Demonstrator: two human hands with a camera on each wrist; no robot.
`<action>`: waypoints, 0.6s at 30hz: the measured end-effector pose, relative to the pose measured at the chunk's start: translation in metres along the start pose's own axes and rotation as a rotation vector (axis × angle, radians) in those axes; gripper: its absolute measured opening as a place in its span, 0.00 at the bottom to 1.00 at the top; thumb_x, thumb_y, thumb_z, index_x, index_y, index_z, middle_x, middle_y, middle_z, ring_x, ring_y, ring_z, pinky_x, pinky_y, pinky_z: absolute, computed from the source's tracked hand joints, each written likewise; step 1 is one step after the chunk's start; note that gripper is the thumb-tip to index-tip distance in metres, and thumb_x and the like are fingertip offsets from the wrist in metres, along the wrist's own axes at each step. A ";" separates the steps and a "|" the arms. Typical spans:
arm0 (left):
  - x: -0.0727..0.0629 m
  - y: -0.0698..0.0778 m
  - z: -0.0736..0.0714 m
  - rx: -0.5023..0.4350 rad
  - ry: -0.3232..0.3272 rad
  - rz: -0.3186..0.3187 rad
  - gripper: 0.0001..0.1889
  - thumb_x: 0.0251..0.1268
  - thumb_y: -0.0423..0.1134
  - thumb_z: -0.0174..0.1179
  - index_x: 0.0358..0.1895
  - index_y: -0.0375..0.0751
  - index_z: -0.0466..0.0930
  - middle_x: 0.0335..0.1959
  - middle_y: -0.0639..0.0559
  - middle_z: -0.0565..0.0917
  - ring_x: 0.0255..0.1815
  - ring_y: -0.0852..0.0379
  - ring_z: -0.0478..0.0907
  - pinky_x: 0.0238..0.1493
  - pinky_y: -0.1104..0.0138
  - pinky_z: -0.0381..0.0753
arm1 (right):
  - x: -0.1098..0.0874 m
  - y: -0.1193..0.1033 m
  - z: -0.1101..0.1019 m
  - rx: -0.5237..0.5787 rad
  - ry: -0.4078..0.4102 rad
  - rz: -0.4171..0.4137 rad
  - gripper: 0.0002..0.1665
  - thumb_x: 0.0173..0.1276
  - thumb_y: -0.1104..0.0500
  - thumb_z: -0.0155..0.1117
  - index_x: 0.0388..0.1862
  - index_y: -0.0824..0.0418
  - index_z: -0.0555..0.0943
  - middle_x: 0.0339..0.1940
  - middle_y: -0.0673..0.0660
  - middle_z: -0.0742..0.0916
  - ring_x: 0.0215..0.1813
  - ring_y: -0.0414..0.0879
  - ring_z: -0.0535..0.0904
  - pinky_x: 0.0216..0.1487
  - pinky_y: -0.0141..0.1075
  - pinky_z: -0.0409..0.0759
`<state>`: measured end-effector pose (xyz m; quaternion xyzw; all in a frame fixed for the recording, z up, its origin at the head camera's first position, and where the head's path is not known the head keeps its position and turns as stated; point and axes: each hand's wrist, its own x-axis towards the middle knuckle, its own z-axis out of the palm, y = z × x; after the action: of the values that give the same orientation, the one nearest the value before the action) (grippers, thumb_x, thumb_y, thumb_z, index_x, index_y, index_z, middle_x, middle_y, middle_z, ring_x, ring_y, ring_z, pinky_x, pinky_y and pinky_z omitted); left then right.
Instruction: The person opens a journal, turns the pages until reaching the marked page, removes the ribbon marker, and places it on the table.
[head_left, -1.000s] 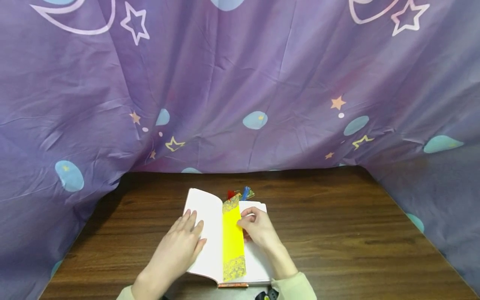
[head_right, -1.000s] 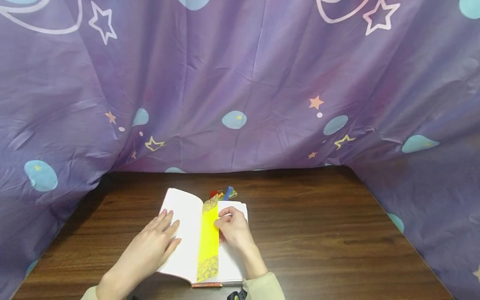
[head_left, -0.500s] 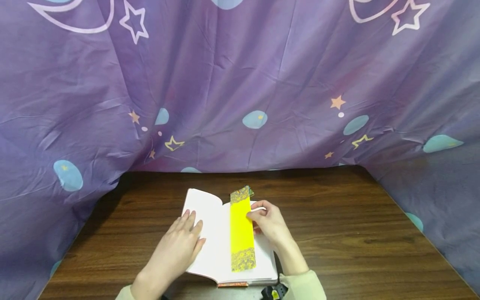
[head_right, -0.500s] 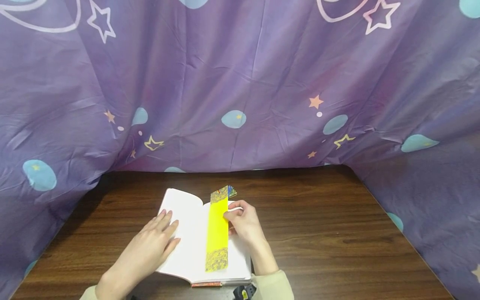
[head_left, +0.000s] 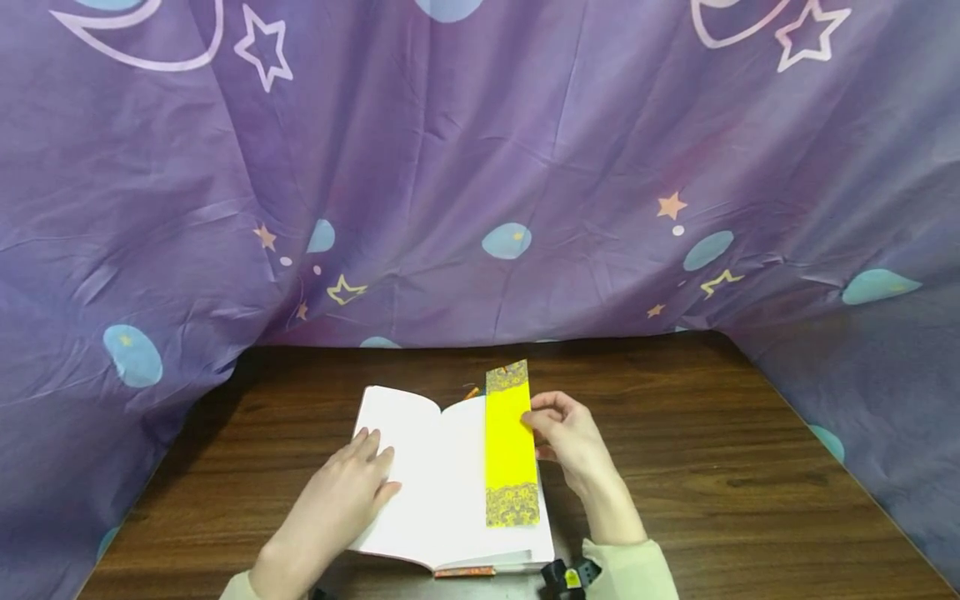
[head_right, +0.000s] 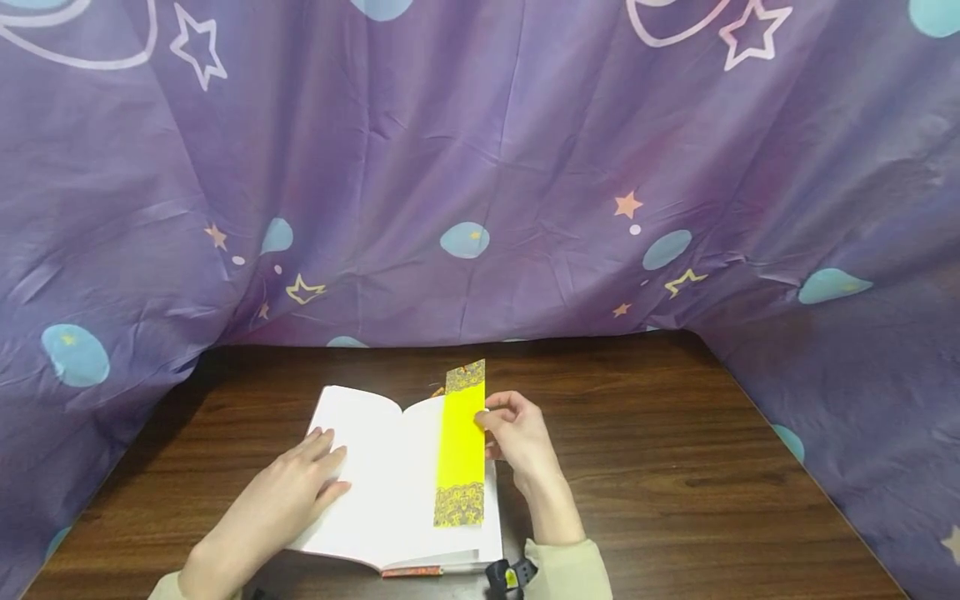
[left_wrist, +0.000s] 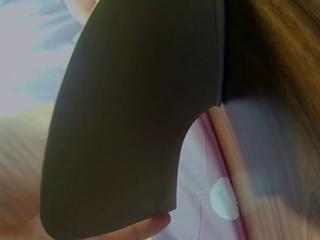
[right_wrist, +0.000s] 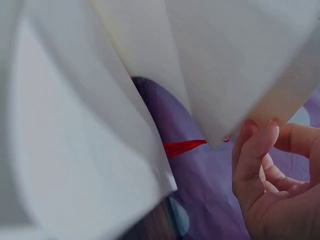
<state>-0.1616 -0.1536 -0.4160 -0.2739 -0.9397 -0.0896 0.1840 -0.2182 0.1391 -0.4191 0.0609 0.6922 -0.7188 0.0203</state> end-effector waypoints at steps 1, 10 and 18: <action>0.000 0.000 -0.001 -0.008 -0.005 -0.005 0.19 0.57 0.41 0.69 0.47 0.31 0.83 0.53 0.28 0.79 0.57 0.33 0.76 0.57 0.47 0.76 | 0.000 -0.001 -0.003 0.004 0.002 0.000 0.13 0.62 0.71 0.62 0.46 0.69 0.73 0.26 0.55 0.82 0.24 0.44 0.75 0.23 0.33 0.77; 0.000 0.001 -0.002 -0.026 0.000 -0.001 0.19 0.58 0.42 0.69 0.48 0.31 0.82 0.54 0.27 0.78 0.57 0.32 0.76 0.55 0.46 0.76 | 0.005 -0.007 -0.032 0.020 0.023 0.007 0.15 0.64 0.68 0.62 0.49 0.68 0.72 0.25 0.52 0.80 0.25 0.42 0.75 0.25 0.34 0.78; 0.004 0.009 -0.002 0.012 0.003 0.024 0.19 0.58 0.42 0.69 0.46 0.31 0.83 0.53 0.27 0.79 0.57 0.32 0.76 0.55 0.46 0.77 | 0.007 -0.007 -0.059 0.018 0.006 0.012 0.16 0.69 0.64 0.61 0.52 0.67 0.70 0.30 0.51 0.81 0.32 0.43 0.76 0.32 0.36 0.79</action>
<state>-0.1596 -0.1447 -0.4123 -0.2840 -0.9366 -0.0820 0.1881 -0.2223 0.1991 -0.4148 0.0676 0.6854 -0.7247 0.0219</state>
